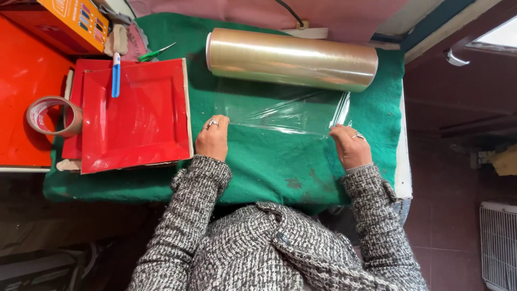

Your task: The person wraps a stack of red square plates in clear plastic film. They unroll the film, place the plates on it, fold the film over, smooth it, and trim the excess with scissors. The wrapped stack is then placed on the table.

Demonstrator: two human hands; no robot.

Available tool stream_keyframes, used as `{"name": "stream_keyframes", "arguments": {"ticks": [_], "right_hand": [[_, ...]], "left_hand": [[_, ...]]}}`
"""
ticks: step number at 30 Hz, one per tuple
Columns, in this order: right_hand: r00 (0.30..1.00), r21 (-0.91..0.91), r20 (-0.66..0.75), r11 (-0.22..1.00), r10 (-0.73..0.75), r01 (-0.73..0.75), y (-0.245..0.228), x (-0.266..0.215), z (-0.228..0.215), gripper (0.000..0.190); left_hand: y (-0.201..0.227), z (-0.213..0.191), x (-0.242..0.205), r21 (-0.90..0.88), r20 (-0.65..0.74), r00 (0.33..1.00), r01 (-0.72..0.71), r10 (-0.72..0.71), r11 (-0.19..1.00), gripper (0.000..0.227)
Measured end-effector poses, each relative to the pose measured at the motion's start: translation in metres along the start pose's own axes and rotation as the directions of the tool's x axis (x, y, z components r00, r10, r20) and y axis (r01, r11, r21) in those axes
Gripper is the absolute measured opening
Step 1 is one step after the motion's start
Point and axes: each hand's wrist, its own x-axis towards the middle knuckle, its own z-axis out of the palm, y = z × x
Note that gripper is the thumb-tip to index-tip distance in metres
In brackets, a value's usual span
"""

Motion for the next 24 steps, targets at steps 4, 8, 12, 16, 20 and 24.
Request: {"name": "stream_keyframes", "arguments": {"ticks": [4, 8, 12, 16, 20, 24], "right_hand": [[1.000, -0.019, -0.029, 1.000, -0.004, 0.003, -0.003, 0.005, -0.014, 0.012], [0.997, -0.020, -0.065, 0.999, -0.033, 0.031, -0.006, 0.016, -0.025, 0.012], [0.995, -0.017, -0.097, 0.999, -0.037, 0.036, -0.006, 0.025, -0.036, 0.012], [0.989, -0.031, -0.130, 0.998, -0.066, 0.062, -0.009, 0.034, -0.047, 0.012], [0.984, 0.002, -0.163, 0.997, -0.072, 0.073, -0.016, 0.039, -0.058, 0.012], [0.985, -0.004, -0.144, 0.996, -0.090, 0.091, -0.024, 0.035, -0.069, 0.012]], "left_hand": [[0.009, -0.005, -0.001, 0.027, 0.091, 0.994, 0.062, -0.065, 0.998, 0.021], [0.015, -0.016, 0.010, 0.032, 0.038, 0.997, 0.066, -0.067, 0.997, 0.014], [0.020, -0.027, 0.024, 0.066, 0.020, 0.999, 0.027, -0.029, 0.997, 0.017], [0.027, -0.045, 0.040, 0.064, 0.004, 1.000, 0.015, -0.016, 0.998, 0.015], [0.033, -0.061, 0.047, 0.091, -0.025, 0.999, -0.024, 0.026, 0.996, 0.011], [0.043, -0.083, 0.044, 0.073, -0.032, 0.998, -0.057, 0.059, 0.996, 0.012]]}}
